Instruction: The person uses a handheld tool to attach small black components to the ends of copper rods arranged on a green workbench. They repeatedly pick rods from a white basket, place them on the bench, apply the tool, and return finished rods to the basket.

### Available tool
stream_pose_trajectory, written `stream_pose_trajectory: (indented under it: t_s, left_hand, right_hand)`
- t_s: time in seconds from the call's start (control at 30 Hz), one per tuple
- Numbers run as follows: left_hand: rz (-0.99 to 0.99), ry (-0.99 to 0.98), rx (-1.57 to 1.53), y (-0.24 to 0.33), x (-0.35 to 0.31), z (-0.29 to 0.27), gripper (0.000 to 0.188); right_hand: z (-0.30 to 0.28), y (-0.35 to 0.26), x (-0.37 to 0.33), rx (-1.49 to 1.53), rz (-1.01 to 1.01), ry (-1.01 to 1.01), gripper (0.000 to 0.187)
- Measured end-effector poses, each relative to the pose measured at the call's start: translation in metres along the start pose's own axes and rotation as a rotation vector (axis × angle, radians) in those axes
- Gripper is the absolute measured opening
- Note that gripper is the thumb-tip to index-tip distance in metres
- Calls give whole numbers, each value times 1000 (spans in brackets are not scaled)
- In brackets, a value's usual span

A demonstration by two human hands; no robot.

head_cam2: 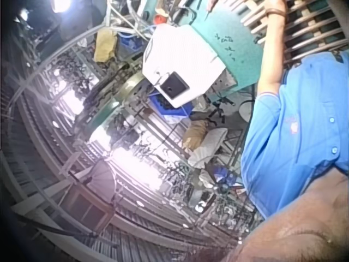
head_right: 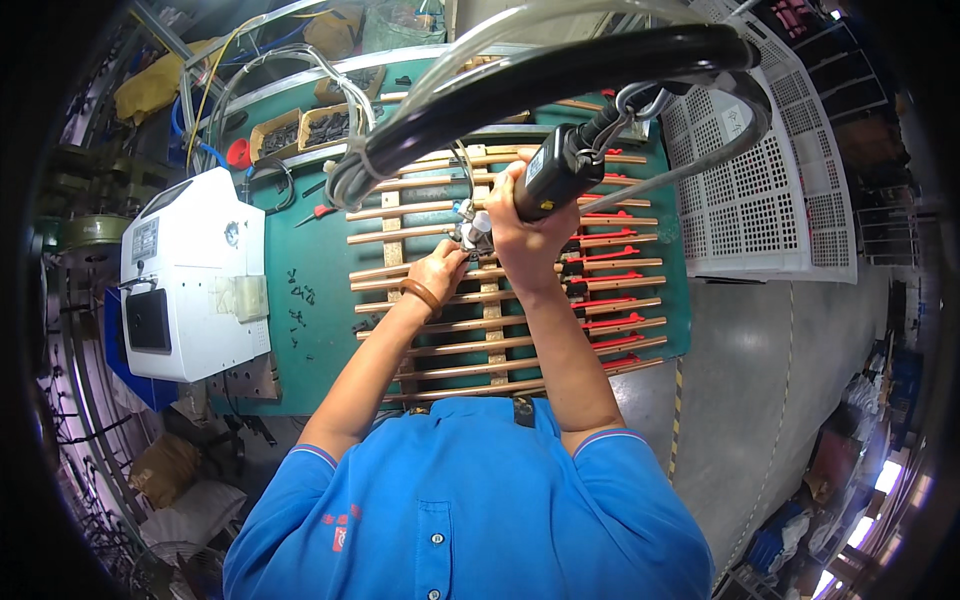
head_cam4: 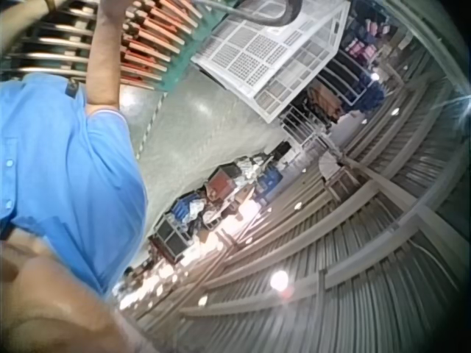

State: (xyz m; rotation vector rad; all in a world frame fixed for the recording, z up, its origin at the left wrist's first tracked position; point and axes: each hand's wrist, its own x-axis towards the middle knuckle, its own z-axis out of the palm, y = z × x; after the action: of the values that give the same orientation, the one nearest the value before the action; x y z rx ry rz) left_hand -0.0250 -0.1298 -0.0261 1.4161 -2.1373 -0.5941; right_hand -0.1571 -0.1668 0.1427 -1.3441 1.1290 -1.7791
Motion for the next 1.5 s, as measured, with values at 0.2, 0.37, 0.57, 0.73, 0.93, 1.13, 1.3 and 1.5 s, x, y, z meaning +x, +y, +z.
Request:
stream_pose_trajectory:
  t_s: [0.2, 0.37, 0.57, 0.73, 0.93, 1.13, 1.3, 1.5]
  left_hand:
    - [-15, -40, 13, 2, 0, -3, 14]
    - [-14, -52, -7, 1, 0, -3, 14]
    - [0, -23, -8, -1, 0, -1, 14]
    - [-8, -26, 5, -2, 1, 1, 17]
    - [-39, -59, 47, -5, 2, 2, 21]
    - [-80, -91, 14, 1, 5, -6, 20]
    - [-46, 21, -54, 4, 4, -9, 23]
    - [-193, -216, 12, 0, 6, -6, 22]
  right_hand:
    - [0, 1, -6, -76, -4, -18, 35]
    - [8, -3, -9, 19, 5, 21, 37]
    - [7, 3, -10, 90, -7, 0, 39]
    - [14, -2, -9, 26, -67, -1, 30]
    - [17, -5, -13, -100, -197, 38, 16]
    - [13, -5, -16, -241, -336, -24, 26]
    - [16, 0, -18, -262, -377, -100, 28]
    - [22, -10, -17, 113, -46, -94, 21]
